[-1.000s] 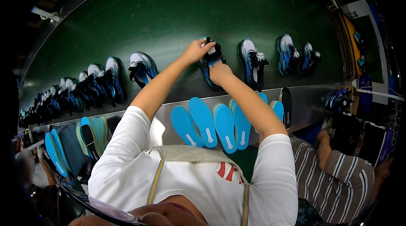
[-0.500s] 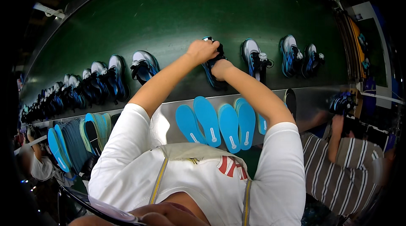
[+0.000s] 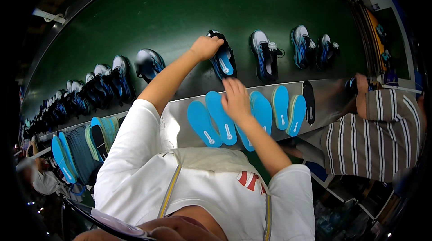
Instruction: The person inserts insoles into shoes and wipes the exterior of the shoes with a cloth on an assembly line.
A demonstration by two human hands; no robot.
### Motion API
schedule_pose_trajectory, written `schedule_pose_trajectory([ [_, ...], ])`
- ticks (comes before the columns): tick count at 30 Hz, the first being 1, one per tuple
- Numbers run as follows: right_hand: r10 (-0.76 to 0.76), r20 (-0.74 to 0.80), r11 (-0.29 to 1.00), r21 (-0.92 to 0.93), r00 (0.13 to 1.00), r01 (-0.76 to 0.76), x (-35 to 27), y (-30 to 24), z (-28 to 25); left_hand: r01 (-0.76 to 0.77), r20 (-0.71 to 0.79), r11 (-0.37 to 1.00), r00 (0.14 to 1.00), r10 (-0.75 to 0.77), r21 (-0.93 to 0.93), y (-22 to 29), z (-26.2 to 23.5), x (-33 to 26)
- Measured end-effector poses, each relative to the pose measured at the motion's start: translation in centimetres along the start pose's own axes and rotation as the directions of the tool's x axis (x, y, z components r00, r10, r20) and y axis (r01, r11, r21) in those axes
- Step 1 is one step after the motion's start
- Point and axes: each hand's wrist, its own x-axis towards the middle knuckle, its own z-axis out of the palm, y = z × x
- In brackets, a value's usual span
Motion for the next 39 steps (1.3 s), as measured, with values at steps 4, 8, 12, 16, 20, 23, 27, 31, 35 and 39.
schedule_pose_trajectory([
  [4,0.253,0.289,0.961,0.035,0.923,-0.275,-9.0,-2.9,-0.6,0.162,-0.086,0.907,0.974,-0.211,-0.390,-0.4,-0.7,-1.0],
  [8,0.346,0.372,0.935,-0.061,0.861,-0.349,-12.3,-4.0,-1.1,0.164,-0.139,0.538,0.867,-0.478,-0.827,-1.8,-1.9,-0.6],
  [12,0.386,0.459,0.921,-0.142,0.800,-0.362,-10.5,-4.5,-1.7,0.128,0.175,-0.133,0.871,-0.458,-0.983,-0.1,-6.8,0.7],
  [16,0.492,0.672,0.848,-0.228,0.553,-0.478,-9.8,-4.3,-2.3,0.241,0.171,0.086,0.859,-0.483,-0.967,3.0,-6.6,3.7],
  [20,0.482,0.524,0.863,-0.148,0.702,-0.482,-13.1,-4.0,-1.3,0.185,-0.052,0.492,0.901,-0.430,-0.851,6.6,-3.8,6.3],
  [23,0.476,0.535,0.864,-0.139,0.698,-0.483,-11.5,-4.2,-1.1,0.173,-0.029,0.680,0.961,-0.275,-0.713,9.9,-2.2,7.3],
  [27,0.424,0.568,0.898,-0.163,0.705,-0.408,-11.3,-2.8,0.8,0.150,0.053,0.904,0.989,-0.141,-0.401,13.1,-1.5,7.8],
  [31,0.375,0.593,0.922,-0.153,0.713,-0.357,-11.7,-2.9,1.0,0.115,-0.074,0.949,0.987,-0.143,-0.295,12.7,0.8,8.5],
  [35,0.377,0.622,0.901,-0.075,0.687,-0.427,-11.6,-2.6,0.2,0.091,-0.138,0.944,0.980,-0.141,-0.319,11.6,0.5,8.8],
  [39,0.412,0.409,0.881,0.048,0.814,-0.470,-11.9,-2.9,-1.0,0.126,-0.175,0.935,0.966,-0.192,-0.331,9.5,-0.6,8.5],
])
